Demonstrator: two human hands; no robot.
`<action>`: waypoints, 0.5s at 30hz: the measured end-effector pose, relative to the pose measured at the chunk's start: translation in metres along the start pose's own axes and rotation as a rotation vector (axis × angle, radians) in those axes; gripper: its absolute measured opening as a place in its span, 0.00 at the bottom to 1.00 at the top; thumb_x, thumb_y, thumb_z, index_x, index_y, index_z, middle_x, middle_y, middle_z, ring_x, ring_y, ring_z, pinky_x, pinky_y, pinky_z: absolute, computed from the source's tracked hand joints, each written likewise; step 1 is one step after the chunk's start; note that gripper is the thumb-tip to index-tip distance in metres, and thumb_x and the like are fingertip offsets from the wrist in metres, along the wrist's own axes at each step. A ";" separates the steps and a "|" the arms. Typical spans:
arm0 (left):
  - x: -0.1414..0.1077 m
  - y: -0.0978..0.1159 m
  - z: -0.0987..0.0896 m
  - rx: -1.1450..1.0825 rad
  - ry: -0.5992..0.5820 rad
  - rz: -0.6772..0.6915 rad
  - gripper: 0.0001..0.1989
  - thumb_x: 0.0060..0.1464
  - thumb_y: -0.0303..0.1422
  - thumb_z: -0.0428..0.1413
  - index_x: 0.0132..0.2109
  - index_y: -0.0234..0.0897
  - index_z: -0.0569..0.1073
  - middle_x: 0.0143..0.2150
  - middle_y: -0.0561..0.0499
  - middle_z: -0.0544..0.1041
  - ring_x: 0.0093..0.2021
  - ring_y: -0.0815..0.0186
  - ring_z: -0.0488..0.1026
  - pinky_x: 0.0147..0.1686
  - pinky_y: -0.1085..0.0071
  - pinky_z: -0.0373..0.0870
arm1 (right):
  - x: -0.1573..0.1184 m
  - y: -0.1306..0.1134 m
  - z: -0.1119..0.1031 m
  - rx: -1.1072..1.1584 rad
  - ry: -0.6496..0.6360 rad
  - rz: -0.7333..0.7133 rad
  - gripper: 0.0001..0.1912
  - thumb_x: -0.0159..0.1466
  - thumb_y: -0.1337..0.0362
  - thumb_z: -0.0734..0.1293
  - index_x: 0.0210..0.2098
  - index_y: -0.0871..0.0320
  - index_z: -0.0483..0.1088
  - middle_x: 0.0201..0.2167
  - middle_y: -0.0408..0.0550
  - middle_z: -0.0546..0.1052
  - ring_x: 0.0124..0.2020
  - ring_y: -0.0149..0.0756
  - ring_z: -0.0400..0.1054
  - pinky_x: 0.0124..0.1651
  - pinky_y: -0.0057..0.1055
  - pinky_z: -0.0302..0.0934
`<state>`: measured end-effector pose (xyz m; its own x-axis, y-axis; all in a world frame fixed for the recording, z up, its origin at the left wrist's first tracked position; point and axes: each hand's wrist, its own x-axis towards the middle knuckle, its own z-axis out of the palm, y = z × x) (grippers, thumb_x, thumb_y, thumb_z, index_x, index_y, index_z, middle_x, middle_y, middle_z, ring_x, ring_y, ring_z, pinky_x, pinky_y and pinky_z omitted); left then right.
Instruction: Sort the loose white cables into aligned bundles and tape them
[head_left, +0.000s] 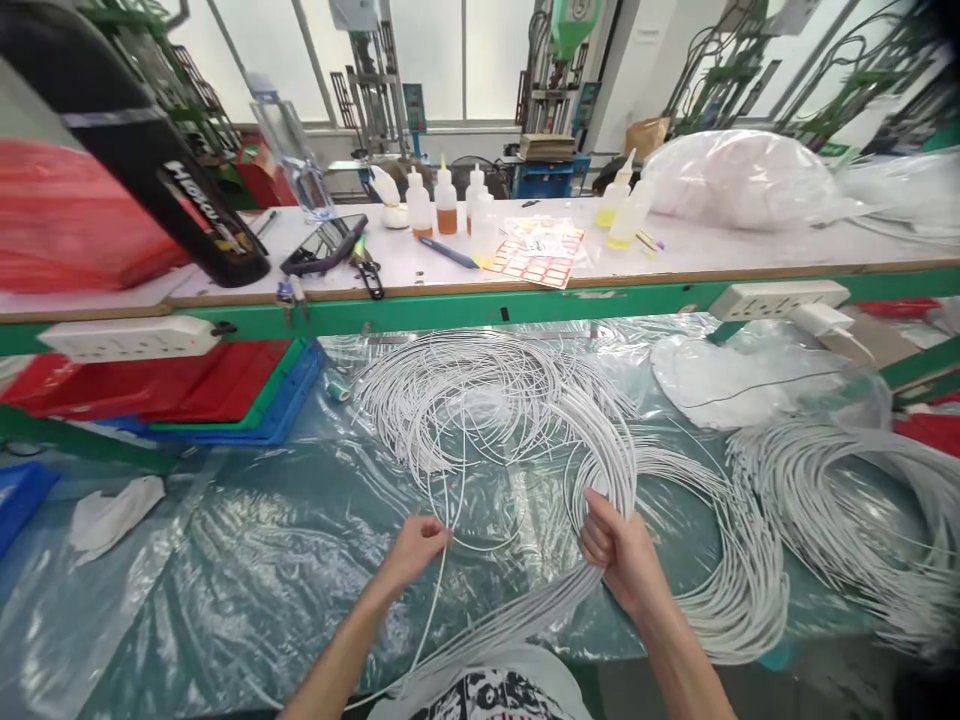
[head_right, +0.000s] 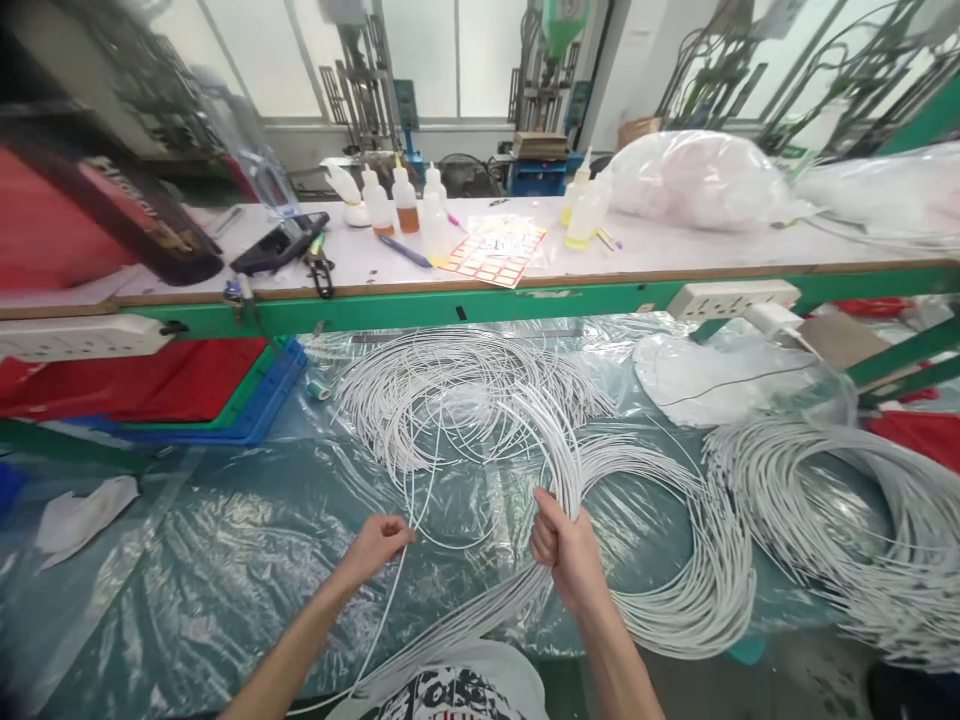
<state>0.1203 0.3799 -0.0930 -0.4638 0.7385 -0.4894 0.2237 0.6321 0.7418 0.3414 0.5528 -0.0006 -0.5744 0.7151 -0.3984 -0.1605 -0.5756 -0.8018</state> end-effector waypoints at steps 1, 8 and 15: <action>-0.022 0.005 -0.007 -0.086 -0.023 0.005 0.13 0.52 0.38 0.52 0.25 0.34 0.71 0.17 0.57 0.65 0.21 0.70 0.64 0.25 0.75 0.60 | 0.001 0.003 0.006 -0.016 -0.013 -0.002 0.29 0.56 0.51 0.75 0.18 0.55 0.52 0.11 0.31 0.46 0.13 0.22 0.36 0.16 0.25 0.35; -0.112 0.076 -0.005 -0.705 -0.221 0.038 0.13 0.42 0.38 0.62 0.21 0.34 0.71 0.14 0.58 0.63 0.15 0.75 0.56 0.17 0.77 0.50 | -0.012 0.029 0.047 -0.259 -0.181 -0.037 0.23 0.52 0.49 0.76 0.37 0.61 0.71 0.11 0.29 0.48 0.13 0.22 0.37 0.17 0.24 0.36; -0.110 0.117 0.010 -0.933 -0.257 0.109 0.13 0.42 0.38 0.63 0.21 0.33 0.73 0.12 0.57 0.64 0.13 0.77 0.56 0.15 0.78 0.50 | -0.045 0.028 0.055 -0.500 -0.297 -0.246 0.18 0.55 0.51 0.74 0.26 0.62 0.75 0.16 0.42 0.62 0.18 0.27 0.49 0.19 0.26 0.44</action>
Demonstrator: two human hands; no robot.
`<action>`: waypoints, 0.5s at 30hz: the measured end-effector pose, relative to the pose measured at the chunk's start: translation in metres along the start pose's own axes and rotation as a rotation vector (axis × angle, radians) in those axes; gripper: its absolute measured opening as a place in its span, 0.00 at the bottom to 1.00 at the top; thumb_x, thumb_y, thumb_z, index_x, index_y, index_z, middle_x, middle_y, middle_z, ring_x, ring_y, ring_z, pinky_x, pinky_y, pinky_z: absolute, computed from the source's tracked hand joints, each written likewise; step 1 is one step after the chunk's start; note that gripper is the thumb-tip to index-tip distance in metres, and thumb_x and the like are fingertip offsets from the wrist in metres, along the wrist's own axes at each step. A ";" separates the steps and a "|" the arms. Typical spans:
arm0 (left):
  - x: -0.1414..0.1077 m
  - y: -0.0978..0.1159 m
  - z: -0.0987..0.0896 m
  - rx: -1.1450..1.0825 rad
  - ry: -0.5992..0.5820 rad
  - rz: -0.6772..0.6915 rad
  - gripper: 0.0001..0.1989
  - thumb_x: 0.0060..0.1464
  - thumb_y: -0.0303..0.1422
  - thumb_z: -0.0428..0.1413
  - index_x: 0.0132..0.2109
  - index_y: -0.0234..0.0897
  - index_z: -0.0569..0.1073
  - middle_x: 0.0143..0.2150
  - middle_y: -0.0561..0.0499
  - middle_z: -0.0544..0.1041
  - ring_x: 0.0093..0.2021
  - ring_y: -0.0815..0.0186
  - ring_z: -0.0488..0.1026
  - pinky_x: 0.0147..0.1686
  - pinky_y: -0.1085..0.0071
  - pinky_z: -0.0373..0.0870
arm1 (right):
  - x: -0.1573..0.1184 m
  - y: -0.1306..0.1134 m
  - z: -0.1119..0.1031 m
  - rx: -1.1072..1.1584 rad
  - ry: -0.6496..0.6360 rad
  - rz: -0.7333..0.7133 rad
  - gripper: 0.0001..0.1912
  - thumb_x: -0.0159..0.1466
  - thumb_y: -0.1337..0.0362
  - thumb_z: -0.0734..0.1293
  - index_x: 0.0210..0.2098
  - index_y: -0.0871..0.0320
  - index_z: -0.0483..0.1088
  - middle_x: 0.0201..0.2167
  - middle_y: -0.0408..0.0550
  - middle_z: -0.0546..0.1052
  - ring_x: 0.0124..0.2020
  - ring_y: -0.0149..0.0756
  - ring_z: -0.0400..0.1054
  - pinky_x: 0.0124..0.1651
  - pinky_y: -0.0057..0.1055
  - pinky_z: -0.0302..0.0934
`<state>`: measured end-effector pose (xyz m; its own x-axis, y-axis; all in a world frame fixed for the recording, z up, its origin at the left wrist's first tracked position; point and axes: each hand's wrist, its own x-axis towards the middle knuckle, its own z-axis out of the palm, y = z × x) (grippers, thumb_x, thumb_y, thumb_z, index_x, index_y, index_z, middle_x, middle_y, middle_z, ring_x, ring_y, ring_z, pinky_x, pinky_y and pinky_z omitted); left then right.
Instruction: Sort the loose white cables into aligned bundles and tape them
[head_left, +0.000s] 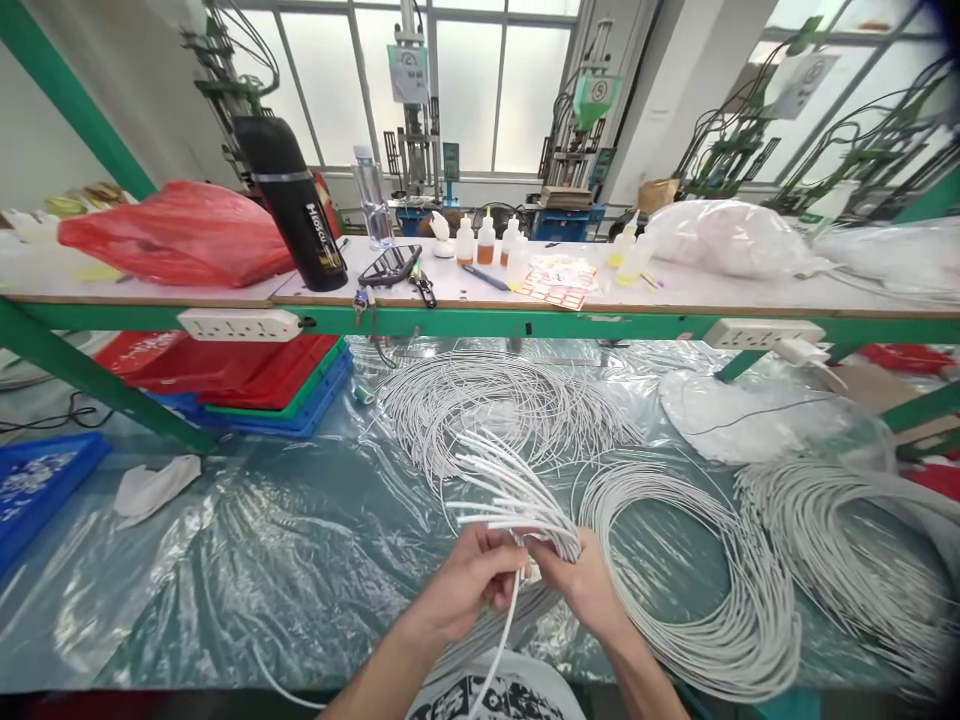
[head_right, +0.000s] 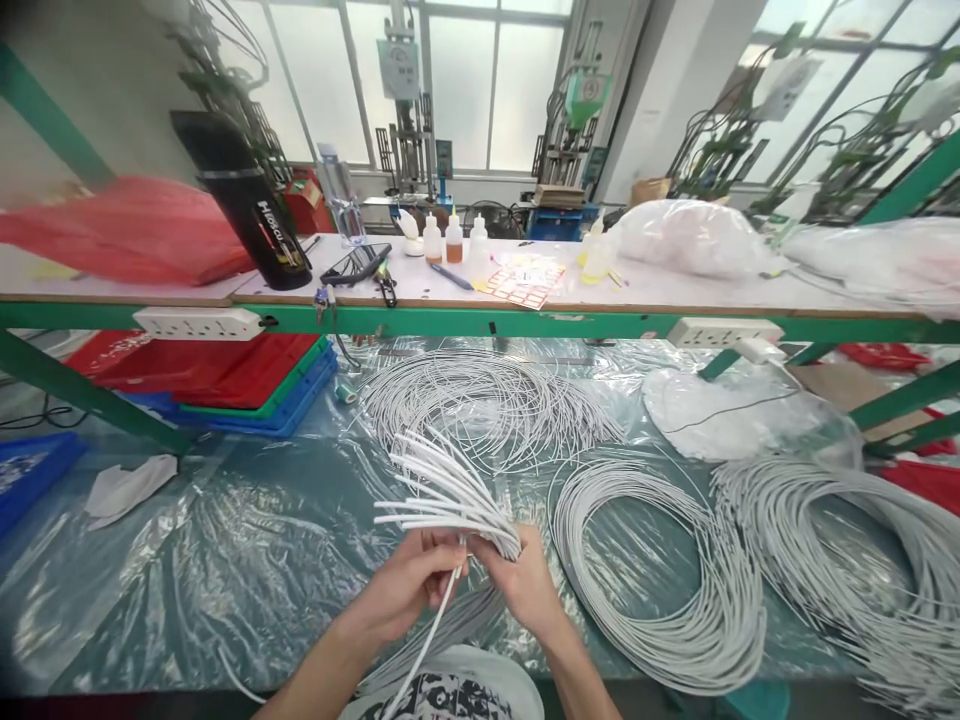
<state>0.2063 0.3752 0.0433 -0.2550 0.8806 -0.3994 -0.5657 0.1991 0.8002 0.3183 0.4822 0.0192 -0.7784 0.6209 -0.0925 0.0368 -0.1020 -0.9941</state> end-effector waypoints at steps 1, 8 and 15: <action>0.002 0.001 0.001 -0.014 -0.018 0.001 0.13 0.43 0.38 0.63 0.22 0.32 0.73 0.13 0.57 0.64 0.13 0.77 0.56 0.14 0.78 0.50 | -0.002 0.000 0.000 0.005 0.035 -0.005 0.18 0.54 0.51 0.74 0.26 0.62 0.75 0.15 0.41 0.61 0.17 0.27 0.48 0.18 0.26 0.43; 0.017 0.004 -0.001 0.018 -0.105 0.016 0.19 0.50 0.42 0.61 0.20 0.33 0.71 0.14 0.54 0.67 0.12 0.76 0.58 0.14 0.77 0.54 | 0.002 0.011 0.000 0.055 0.125 -0.009 0.19 0.53 0.51 0.74 0.32 0.61 0.76 0.15 0.39 0.59 0.16 0.26 0.45 0.18 0.26 0.40; 0.019 -0.002 -0.002 0.361 0.246 0.587 0.14 0.57 0.42 0.56 0.45 0.37 0.72 0.34 0.49 0.76 0.29 0.67 0.71 0.31 0.71 0.68 | 0.017 0.013 0.010 0.136 0.265 0.010 0.22 0.52 0.49 0.75 0.32 0.63 0.73 0.12 0.35 0.53 0.15 0.25 0.42 0.18 0.26 0.39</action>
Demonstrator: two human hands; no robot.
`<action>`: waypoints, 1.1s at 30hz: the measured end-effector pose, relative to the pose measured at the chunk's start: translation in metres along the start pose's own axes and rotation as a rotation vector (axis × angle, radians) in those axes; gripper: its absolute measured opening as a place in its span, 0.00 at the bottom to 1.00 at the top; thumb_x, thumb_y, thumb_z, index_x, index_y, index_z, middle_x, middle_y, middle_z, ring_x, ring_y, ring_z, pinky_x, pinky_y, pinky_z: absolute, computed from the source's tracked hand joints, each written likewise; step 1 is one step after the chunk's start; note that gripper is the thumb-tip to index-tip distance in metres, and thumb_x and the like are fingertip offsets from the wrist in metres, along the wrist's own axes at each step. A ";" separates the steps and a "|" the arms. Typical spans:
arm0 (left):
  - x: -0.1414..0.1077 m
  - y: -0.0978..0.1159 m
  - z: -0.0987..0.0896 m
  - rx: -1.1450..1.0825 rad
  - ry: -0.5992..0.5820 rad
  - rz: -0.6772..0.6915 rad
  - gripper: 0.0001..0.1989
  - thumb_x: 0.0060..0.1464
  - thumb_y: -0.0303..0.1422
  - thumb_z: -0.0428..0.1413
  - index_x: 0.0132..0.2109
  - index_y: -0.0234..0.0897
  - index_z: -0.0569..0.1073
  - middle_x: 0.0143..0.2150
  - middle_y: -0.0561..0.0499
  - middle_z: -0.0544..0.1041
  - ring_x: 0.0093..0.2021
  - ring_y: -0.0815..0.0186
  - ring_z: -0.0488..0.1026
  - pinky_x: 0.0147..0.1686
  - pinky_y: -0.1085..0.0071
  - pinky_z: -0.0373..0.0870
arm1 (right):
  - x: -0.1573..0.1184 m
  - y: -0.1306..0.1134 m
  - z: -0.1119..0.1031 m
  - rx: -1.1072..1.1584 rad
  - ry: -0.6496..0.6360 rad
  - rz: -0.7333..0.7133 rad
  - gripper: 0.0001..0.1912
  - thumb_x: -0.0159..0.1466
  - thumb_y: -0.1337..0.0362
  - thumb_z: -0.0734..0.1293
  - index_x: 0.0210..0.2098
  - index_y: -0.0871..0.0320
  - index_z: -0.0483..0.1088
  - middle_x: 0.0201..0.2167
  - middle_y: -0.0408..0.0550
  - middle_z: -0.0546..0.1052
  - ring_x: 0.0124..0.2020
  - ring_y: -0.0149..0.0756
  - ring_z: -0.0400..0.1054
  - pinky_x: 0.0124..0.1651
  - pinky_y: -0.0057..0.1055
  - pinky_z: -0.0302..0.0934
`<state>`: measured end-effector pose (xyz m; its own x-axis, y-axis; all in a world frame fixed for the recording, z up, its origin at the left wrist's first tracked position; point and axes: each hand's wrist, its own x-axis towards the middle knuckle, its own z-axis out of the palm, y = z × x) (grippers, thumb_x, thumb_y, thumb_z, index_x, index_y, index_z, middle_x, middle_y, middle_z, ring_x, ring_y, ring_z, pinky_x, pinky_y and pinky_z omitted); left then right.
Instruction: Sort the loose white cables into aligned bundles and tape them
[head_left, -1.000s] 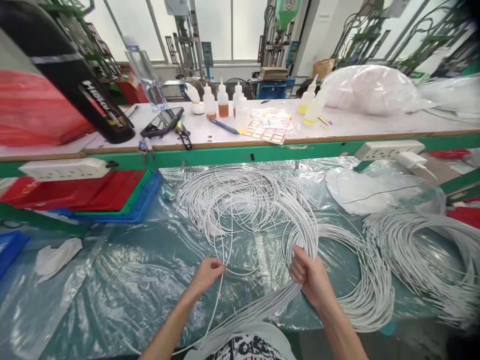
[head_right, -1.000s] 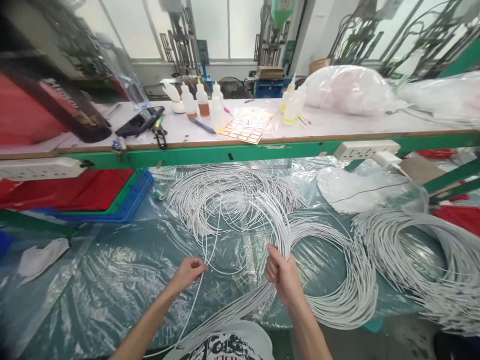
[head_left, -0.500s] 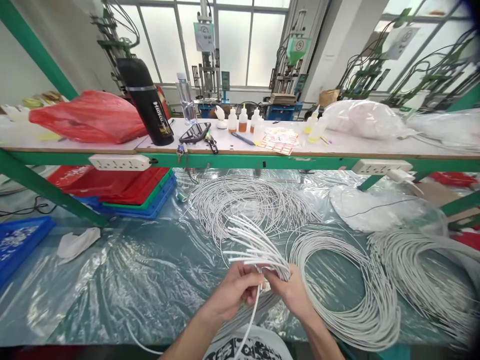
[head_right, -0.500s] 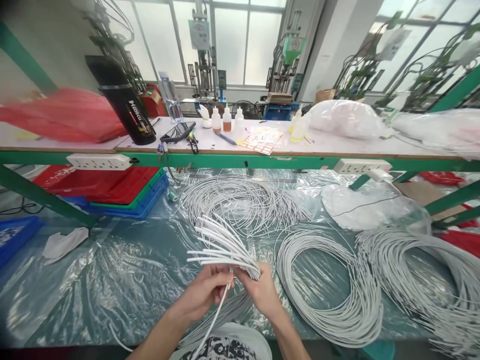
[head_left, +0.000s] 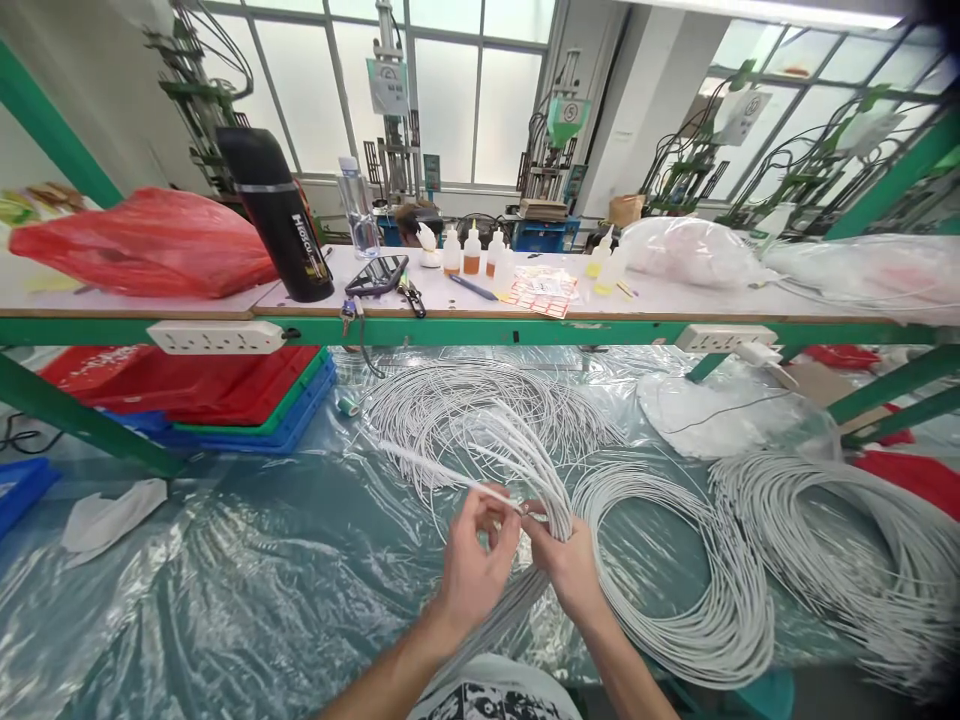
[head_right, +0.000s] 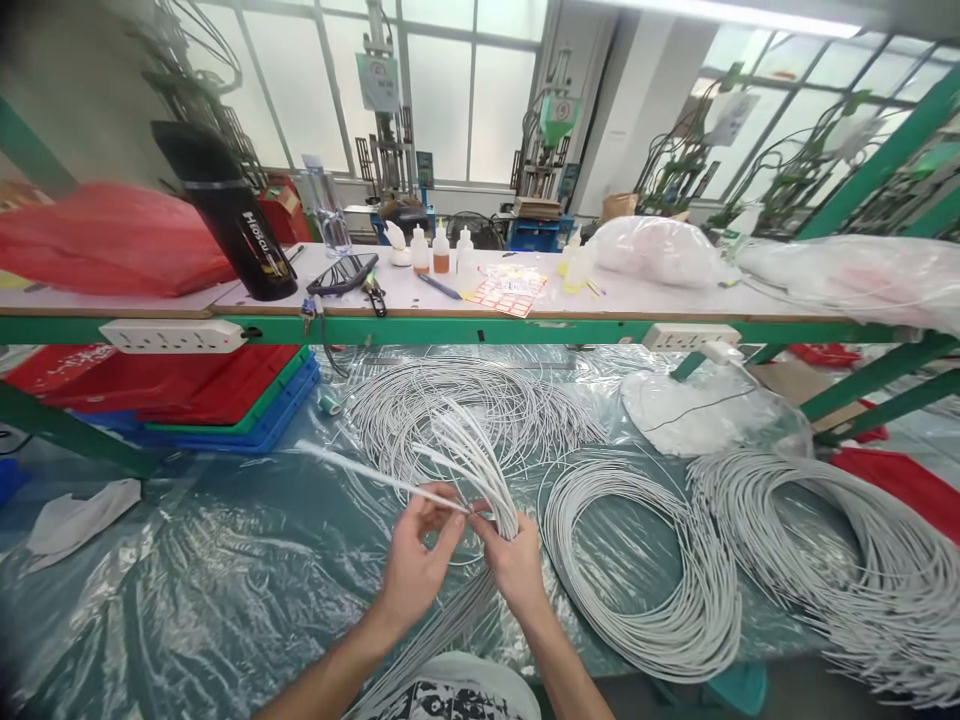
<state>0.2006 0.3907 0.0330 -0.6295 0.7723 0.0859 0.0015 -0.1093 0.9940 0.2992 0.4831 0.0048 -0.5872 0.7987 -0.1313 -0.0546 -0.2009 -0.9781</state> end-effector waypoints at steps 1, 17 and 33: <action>-0.001 0.003 -0.001 0.045 0.050 0.100 0.18 0.58 0.41 0.57 0.52 0.38 0.69 0.42 0.46 0.77 0.37 0.64 0.73 0.39 0.68 0.69 | 0.001 0.000 0.001 0.015 0.015 0.017 0.22 0.52 0.49 0.75 0.33 0.63 0.73 0.12 0.34 0.52 0.15 0.25 0.42 0.18 0.26 0.39; 0.021 0.001 -0.014 0.182 0.049 0.383 0.24 0.66 0.45 0.42 0.59 0.39 0.70 0.25 0.53 0.68 0.23 0.68 0.61 0.29 0.69 0.65 | 0.008 -0.012 0.006 0.271 0.107 0.138 0.25 0.49 0.50 0.78 0.36 0.62 0.71 0.11 0.28 0.48 0.14 0.22 0.37 0.18 0.25 0.35; 0.033 -0.059 0.002 0.447 -0.235 0.486 0.18 0.67 0.31 0.43 0.57 0.39 0.71 0.50 0.43 0.77 0.51 0.60 0.72 0.51 0.61 0.68 | 0.005 -0.019 0.007 0.386 0.103 0.167 0.24 0.48 0.51 0.79 0.32 0.59 0.66 0.11 0.26 0.45 0.14 0.22 0.35 0.18 0.24 0.32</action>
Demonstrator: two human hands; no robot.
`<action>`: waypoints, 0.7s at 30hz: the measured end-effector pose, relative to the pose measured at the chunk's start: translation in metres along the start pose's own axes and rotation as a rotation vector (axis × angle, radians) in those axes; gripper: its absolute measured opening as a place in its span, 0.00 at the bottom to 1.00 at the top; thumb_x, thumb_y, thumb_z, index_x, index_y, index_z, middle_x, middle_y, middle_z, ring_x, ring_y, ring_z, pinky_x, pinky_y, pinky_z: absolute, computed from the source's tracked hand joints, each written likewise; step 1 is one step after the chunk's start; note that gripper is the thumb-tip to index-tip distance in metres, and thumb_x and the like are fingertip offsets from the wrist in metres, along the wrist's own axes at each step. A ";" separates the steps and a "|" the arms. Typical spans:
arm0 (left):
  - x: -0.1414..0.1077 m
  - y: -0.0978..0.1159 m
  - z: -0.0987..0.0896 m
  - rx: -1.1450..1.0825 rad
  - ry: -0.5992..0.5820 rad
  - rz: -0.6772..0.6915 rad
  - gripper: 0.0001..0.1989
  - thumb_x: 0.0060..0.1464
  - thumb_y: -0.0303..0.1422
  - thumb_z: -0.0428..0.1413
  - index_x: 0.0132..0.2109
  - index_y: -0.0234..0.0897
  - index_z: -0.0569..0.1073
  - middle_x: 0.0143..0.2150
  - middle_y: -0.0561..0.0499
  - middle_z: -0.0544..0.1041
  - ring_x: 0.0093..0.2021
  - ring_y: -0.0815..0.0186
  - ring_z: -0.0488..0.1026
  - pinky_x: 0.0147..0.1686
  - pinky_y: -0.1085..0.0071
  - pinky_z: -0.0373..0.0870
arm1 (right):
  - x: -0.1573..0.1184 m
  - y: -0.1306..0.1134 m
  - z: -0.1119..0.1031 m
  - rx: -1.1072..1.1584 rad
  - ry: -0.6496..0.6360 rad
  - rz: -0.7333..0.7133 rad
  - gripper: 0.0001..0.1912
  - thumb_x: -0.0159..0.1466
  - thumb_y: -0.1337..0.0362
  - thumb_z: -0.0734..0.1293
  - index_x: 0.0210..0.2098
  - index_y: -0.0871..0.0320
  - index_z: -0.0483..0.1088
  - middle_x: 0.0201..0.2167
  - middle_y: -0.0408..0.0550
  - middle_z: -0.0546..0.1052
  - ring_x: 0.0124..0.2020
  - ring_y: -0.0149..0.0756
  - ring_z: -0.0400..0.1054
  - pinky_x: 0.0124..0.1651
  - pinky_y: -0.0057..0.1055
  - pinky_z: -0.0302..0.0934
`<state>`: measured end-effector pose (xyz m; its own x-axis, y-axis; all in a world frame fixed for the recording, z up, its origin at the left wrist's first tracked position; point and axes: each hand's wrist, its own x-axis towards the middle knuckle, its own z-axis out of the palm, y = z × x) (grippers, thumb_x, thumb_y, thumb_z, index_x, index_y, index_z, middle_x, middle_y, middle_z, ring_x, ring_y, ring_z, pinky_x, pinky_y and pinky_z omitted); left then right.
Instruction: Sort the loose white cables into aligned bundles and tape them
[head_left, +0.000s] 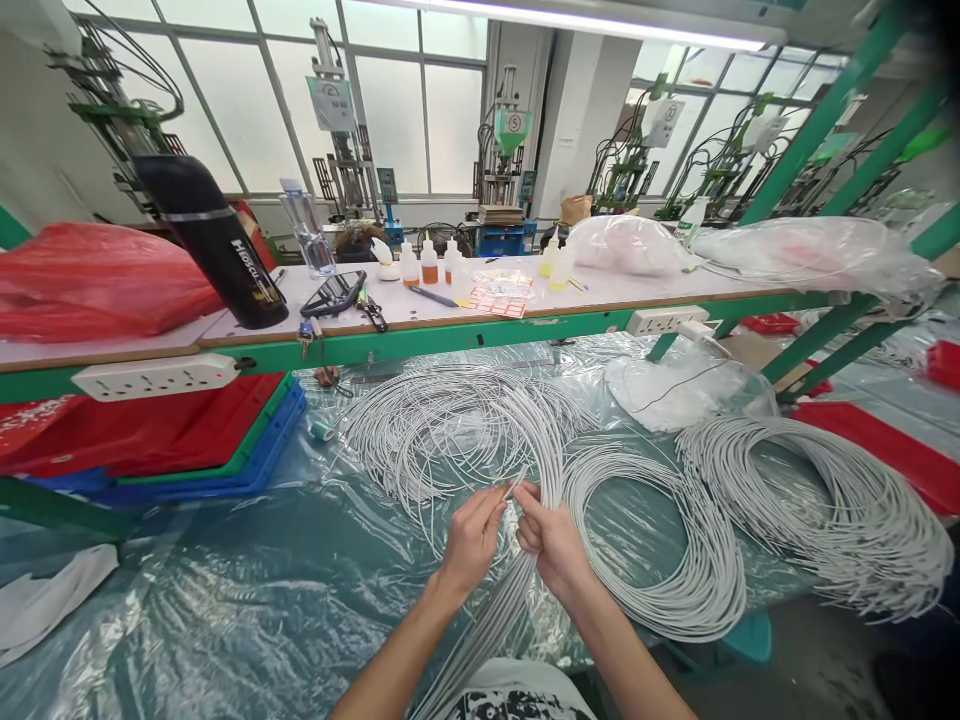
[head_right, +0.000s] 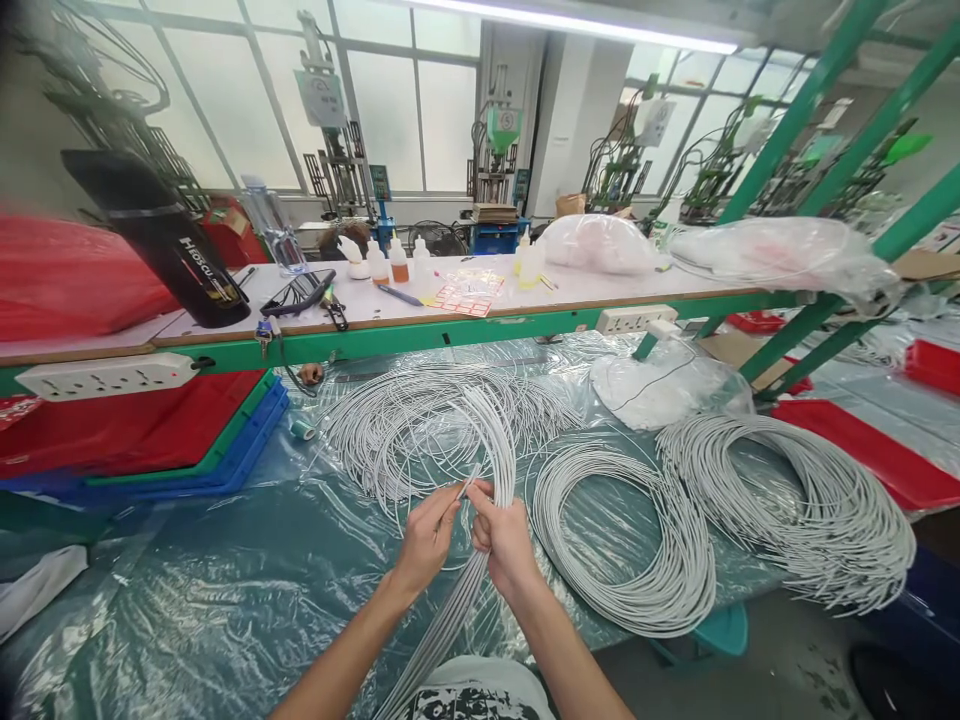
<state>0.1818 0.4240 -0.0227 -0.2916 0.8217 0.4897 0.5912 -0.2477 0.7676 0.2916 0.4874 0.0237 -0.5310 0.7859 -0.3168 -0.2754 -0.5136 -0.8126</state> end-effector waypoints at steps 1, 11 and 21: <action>0.000 0.001 0.001 -0.011 -0.008 -0.017 0.18 0.66 0.32 0.43 0.56 0.38 0.72 0.47 0.43 0.78 0.48 0.60 0.73 0.48 0.63 0.69 | 0.000 0.000 0.000 0.000 -0.001 0.002 0.24 0.48 0.51 0.79 0.32 0.59 0.66 0.11 0.26 0.45 0.14 0.21 0.35 0.18 0.24 0.32; 0.025 0.038 -0.010 -0.456 0.220 -0.470 0.18 0.63 0.48 0.47 0.35 0.38 0.69 0.20 0.59 0.64 0.19 0.71 0.62 0.21 0.75 0.57 | 0.003 0.000 -0.002 -0.063 -0.003 -0.005 0.27 0.54 0.43 0.73 0.37 0.60 0.68 0.13 0.28 0.45 0.15 0.22 0.33 0.18 0.24 0.32; 0.062 0.058 -0.013 -0.598 0.190 -0.504 0.19 0.59 0.49 0.51 0.36 0.35 0.68 0.31 0.47 0.79 0.25 0.65 0.77 0.28 0.69 0.74 | 0.004 0.011 -0.001 -0.172 -0.117 -0.006 0.15 0.48 0.64 0.69 0.25 0.54 0.55 0.12 0.27 0.47 0.15 0.21 0.34 0.17 0.23 0.33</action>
<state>0.1884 0.4542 0.0574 -0.5711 0.8196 0.0458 -0.1329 -0.1473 0.9801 0.2871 0.4857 0.0130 -0.6221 0.7384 -0.2605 -0.1435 -0.4346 -0.8891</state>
